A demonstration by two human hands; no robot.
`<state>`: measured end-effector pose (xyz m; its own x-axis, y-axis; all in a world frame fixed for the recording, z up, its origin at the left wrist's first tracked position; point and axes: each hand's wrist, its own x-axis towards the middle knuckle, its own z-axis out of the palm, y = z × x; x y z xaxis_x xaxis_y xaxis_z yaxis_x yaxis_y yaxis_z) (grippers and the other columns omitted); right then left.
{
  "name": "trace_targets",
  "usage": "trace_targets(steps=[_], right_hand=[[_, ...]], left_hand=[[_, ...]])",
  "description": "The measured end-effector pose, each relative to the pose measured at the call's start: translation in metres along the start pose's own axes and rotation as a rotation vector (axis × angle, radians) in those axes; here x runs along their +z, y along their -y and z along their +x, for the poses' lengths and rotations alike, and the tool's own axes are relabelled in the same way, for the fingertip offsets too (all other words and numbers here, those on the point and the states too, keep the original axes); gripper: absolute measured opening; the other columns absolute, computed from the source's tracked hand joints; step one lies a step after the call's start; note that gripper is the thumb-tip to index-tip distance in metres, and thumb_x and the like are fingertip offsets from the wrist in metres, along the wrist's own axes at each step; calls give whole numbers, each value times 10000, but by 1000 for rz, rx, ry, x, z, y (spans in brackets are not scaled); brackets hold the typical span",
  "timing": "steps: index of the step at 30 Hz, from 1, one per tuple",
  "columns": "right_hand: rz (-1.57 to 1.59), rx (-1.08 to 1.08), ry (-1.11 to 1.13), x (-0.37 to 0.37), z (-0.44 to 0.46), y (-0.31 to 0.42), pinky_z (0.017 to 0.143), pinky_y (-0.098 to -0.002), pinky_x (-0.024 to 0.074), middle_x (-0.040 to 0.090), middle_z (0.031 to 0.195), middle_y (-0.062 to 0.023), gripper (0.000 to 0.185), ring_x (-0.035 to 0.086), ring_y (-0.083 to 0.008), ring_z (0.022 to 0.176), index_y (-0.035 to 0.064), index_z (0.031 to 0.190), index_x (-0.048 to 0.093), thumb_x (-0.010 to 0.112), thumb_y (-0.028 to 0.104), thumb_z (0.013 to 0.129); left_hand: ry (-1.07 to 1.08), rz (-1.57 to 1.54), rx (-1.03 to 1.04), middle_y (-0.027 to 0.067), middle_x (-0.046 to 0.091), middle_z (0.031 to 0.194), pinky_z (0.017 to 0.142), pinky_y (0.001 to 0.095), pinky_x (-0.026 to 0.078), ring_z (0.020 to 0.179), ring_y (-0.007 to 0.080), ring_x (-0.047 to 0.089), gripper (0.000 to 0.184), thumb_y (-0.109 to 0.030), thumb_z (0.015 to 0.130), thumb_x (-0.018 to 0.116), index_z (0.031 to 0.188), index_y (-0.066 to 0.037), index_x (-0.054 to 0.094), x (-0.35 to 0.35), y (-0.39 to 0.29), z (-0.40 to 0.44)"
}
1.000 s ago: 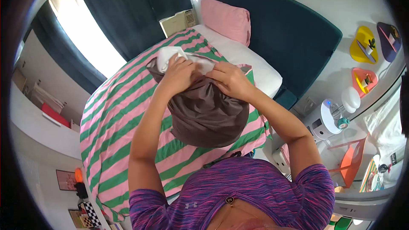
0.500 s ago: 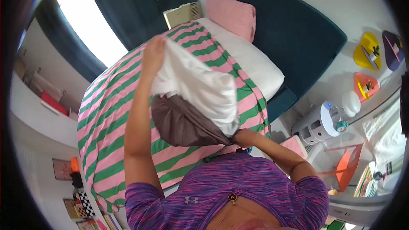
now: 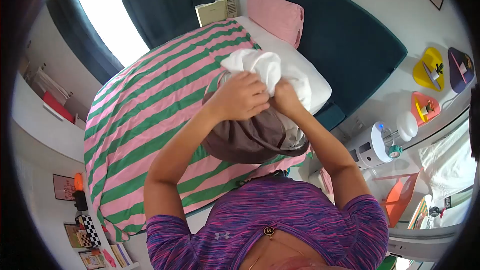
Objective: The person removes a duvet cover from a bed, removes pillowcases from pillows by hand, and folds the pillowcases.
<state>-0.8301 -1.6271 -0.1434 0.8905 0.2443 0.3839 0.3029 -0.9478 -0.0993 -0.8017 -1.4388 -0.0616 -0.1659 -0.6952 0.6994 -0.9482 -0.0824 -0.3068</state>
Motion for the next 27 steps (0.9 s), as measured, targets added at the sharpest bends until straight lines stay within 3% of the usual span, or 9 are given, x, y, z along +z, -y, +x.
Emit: trace_targets(steps=[3, 7, 9, 10, 15, 18, 24, 25, 27], right_hand=[[207, -106, -586, -47, -3, 6, 726, -395, 445, 583, 875, -183, 335, 556, -356, 824, 7, 880, 565, 551, -63, 553], [231, 41, -654, -93, -7, 12, 669, -332, 463, 608, 790, -157, 254, 592, -318, 733, 5, 856, 569, 499, -57, 620], [384, 68, -771, -120, -4, 21, 565, -311, 454, 588, 740, -167, 285, 588, -328, 663, 6, 860, 566, 455, -64, 607], [525, 192, -789, -123, 0, 26, 593, -295, 447, 592, 749, -178, 235, 595, -327, 696, 8, 846, 579, 446, -36, 657], [420, 223, -723, -93, 50, 22, 614, -427, 413, 554, 729, -257, 289, 553, -400, 692, -14, 951, 526, 458, -12, 670], [355, 175, -633, -102, 67, 46, 620, -391, 425, 561, 765, -252, 247, 548, -396, 706, -23, 905, 526, 444, -24, 673], [377, 134, -771, -135, 90, 64, 628, -471, 408, 549, 712, -242, 161, 524, -420, 702, -14, 800, 503, 490, 4, 641], [271, 76, -861, -142, 92, 60, 587, -378, 421, 552, 691, -226, 172, 526, -405, 662, -19, 813, 520, 448, -24, 656], [83, 39, -948, -159, 89, 42, 550, -333, 432, 603, 678, -105, 161, 542, -192, 579, -73, 874, 542, 545, -46, 715]], left_hand=[[116, -82, -35, 33, 495, 683, 707, 345, 395, 736, 202, 489, 119, -190, 684, 584, 653, -90, 528, 7, 18, -43], [127, -13, -186, 54, 498, 671, 717, 363, 396, 735, 236, 497, 121, -164, 658, 586, 616, -70, 522, 4, 56, -129], [612, 98, -580, 90, 519, 694, 741, 402, 393, 753, 274, 507, 118, -139, 637, 585, 599, -45, 524, 27, 48, -195], [610, 98, -585, 90, 519, 694, 741, 402, 393, 753, 274, 507, 118, -139, 637, 585, 599, -45, 524, 43, 36, -213], [-193, -136, -847, 122, 532, 819, 754, 437, 392, 801, 325, 501, 231, -187, 637, 615, 786, -33, 532, 50, -18, -145], [-318, -252, -400, 129, 513, 827, 691, 422, 387, 769, 314, 485, 323, -267, 635, 649, 857, -58, 543, 46, -68, -50], [125, 165, -528, 54, 499, 762, 626, 330, 449, 703, 214, 506, 294, -218, 714, 554, 938, -34, 510, 104, -122, 2], [125, 162, -527, 54, 499, 762, 626, 330, 449, 703, 214, 506, 294, -218, 714, 554, 938, -34, 510, 117, -123, -9], [265, 3, -474, 69, 502, 702, 563, 307, 441, 666, 194, 533, 203, -175, 700, 520, 837, -25, 530, 139, -123, -36]])
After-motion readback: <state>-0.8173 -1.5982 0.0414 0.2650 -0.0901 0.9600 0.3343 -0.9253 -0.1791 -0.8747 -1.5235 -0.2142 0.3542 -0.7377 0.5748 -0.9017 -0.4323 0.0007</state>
